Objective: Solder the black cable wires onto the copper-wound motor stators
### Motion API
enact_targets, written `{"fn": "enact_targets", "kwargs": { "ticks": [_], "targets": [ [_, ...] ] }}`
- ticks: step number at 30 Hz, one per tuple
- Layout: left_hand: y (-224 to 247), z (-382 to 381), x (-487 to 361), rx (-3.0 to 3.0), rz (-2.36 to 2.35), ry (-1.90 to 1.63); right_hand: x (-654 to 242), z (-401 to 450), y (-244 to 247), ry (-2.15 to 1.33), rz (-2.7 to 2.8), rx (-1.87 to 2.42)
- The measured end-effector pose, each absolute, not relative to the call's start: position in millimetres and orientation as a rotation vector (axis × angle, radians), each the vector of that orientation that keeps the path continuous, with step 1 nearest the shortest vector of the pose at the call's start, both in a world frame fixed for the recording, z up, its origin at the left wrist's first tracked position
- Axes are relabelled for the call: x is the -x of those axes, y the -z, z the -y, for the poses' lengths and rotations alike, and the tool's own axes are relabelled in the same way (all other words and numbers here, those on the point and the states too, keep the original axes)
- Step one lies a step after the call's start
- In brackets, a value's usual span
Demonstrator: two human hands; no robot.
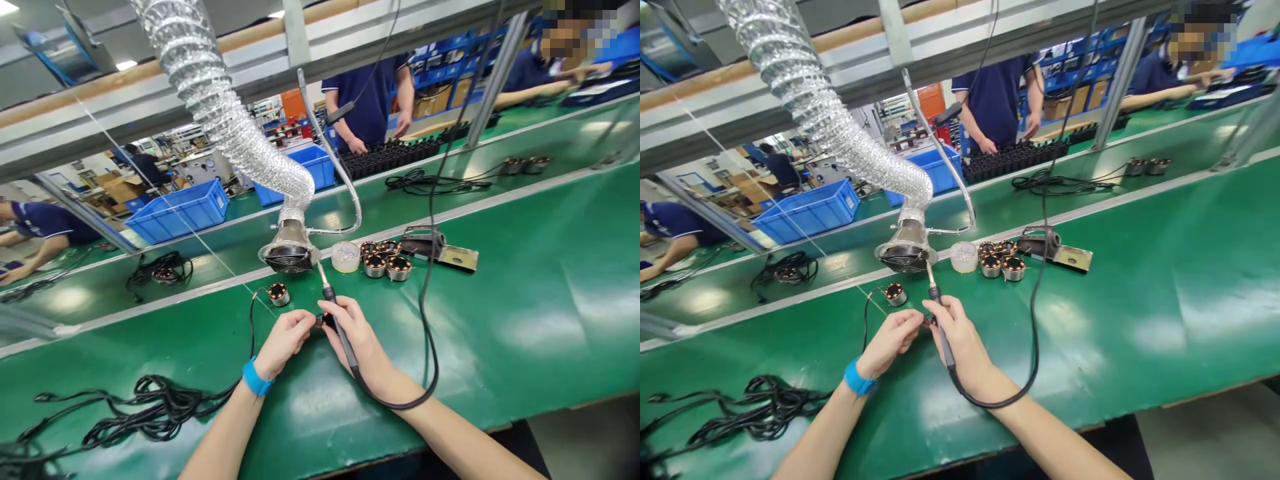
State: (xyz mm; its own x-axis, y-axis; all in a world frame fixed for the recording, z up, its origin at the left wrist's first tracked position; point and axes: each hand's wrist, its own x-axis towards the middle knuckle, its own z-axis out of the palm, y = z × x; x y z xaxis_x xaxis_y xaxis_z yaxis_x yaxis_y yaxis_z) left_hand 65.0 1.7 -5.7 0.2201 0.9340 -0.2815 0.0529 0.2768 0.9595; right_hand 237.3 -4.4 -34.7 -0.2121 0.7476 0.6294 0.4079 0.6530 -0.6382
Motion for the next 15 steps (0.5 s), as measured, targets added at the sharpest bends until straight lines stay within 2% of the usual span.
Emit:
{"fn": "enact_targets", "kwargs": {
  "ticks": [6,15],
  "targets": [
    [3.5,-3.5,-64.2,-1.186,-1.146,-0.814,-232.2,0.8,40.7,-0.471,1.801,0.903],
    [-0.1,-1.3,-61.9,-1.183,-1.103,-0.778,-232.1,0.7,48.4,-0.373,1.858,0.879]
  ]
}}
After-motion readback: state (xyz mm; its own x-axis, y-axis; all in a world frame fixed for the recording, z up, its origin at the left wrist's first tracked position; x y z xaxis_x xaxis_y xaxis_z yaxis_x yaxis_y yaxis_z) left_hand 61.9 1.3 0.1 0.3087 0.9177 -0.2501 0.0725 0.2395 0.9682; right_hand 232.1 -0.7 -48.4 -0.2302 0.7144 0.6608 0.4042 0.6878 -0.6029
